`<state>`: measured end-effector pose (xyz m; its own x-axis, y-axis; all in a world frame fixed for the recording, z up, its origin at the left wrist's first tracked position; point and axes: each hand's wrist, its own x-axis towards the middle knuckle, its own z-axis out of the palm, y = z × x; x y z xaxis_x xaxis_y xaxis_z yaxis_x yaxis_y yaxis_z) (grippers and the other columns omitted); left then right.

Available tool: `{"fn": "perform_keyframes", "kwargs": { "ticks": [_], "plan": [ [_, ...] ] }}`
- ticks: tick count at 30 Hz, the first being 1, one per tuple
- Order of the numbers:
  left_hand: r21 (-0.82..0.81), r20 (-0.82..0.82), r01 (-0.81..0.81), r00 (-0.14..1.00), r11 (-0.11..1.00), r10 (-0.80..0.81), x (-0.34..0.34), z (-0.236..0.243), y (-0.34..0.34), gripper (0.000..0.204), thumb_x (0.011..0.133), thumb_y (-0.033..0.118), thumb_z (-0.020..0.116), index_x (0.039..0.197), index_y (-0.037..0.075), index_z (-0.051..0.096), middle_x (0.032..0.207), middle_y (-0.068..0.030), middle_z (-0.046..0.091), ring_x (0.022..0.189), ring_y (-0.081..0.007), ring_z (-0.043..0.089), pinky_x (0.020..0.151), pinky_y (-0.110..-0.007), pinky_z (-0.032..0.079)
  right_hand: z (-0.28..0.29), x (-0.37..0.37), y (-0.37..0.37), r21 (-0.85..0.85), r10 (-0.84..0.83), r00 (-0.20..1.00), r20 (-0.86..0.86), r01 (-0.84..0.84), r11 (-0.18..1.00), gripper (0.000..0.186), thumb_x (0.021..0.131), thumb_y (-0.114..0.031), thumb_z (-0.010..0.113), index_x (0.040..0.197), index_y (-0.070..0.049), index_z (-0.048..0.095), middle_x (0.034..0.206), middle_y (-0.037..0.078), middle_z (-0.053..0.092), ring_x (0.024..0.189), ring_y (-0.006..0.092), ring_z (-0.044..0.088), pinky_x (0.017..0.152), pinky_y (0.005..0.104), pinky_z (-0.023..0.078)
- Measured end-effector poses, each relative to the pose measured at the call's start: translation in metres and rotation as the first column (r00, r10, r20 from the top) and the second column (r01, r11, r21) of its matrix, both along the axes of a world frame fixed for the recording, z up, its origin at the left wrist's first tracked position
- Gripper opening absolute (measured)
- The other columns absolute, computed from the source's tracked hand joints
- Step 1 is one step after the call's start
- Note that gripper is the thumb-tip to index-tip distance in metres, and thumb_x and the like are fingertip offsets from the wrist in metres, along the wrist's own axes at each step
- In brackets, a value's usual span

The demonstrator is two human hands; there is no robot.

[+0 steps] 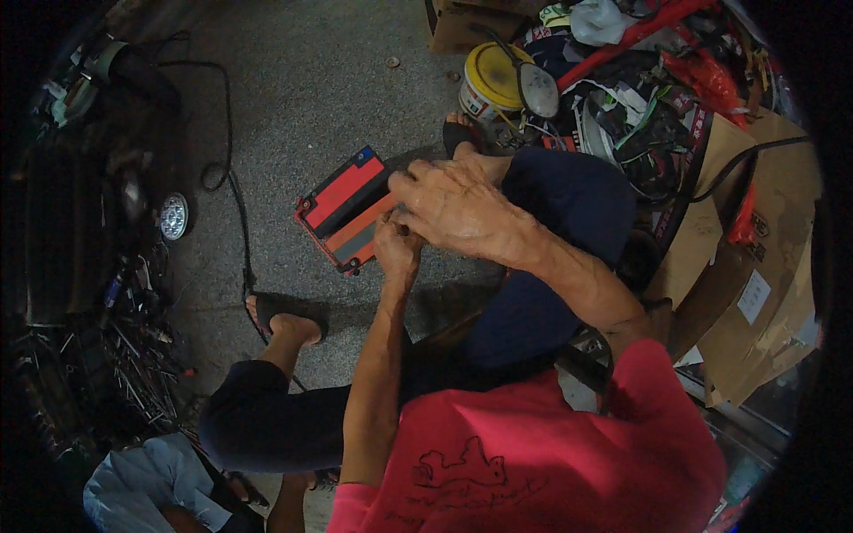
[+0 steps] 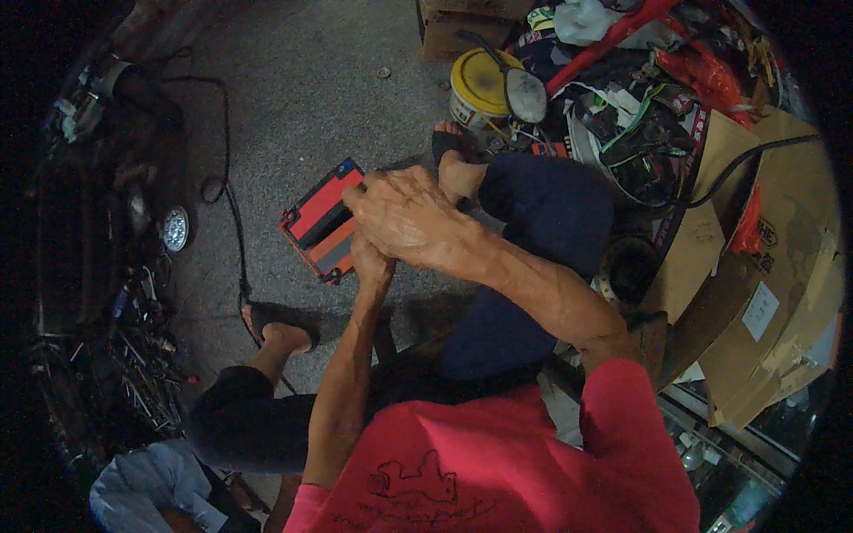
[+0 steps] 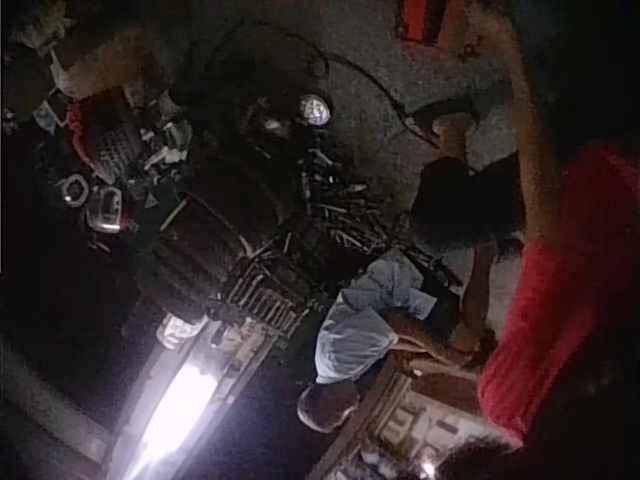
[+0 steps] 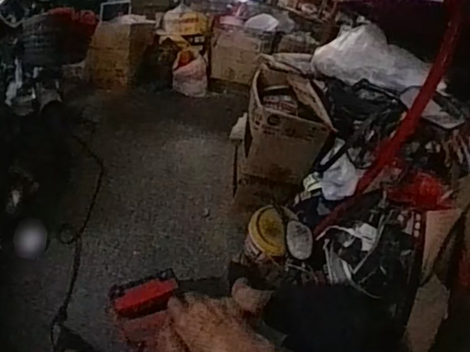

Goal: The person sits on the floor and uses a screwdriver to remove screws from a small red and black rectangular device. They manipulate the casing and internal components, then reassemble the device by screwing the casing back together.

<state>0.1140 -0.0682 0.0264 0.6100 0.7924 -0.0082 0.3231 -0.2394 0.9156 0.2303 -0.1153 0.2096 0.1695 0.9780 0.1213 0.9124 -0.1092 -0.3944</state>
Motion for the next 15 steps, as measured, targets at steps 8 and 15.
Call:
{"fn": "perform_keyframes", "kwargs": {
  "ticks": [8,15],
  "plan": [
    [-0.176,0.128,-0.027,0.991,0.984,0.050,0.004,-0.014,-0.002,0.019,0.076,0.013,0.066,0.094,0.007,0.065,0.091,-0.0148,0.058,0.084,-0.0348,0.060,0.070,-0.043,0.048,-0.003,0.002,0.000,-0.005,-0.005,0.999,0.040,0.005,1.000,0.023,0.084,-0.021,0.059,0.093,0.000,0.055,0.076,0.020,0.062,0.077,0.0318,0.063,0.072,0.0436,0.045],
    [0.001,-0.057,0.010,0.998,1.000,-0.010,0.000,0.011,-0.003,0.022,0.078,0.014,0.065,0.098,0.006,0.063,0.089,-0.0139,0.057,0.086,-0.0359,0.059,0.071,-0.044,0.047,0.022,-0.005,0.007,-0.317,-0.132,0.991,0.029,0.135,0.939,0.028,0.079,-0.019,0.062,0.097,0.001,0.052,0.086,0.019,0.060,0.080,0.0320,0.063,0.078,0.0442,0.043]
  ]
}}
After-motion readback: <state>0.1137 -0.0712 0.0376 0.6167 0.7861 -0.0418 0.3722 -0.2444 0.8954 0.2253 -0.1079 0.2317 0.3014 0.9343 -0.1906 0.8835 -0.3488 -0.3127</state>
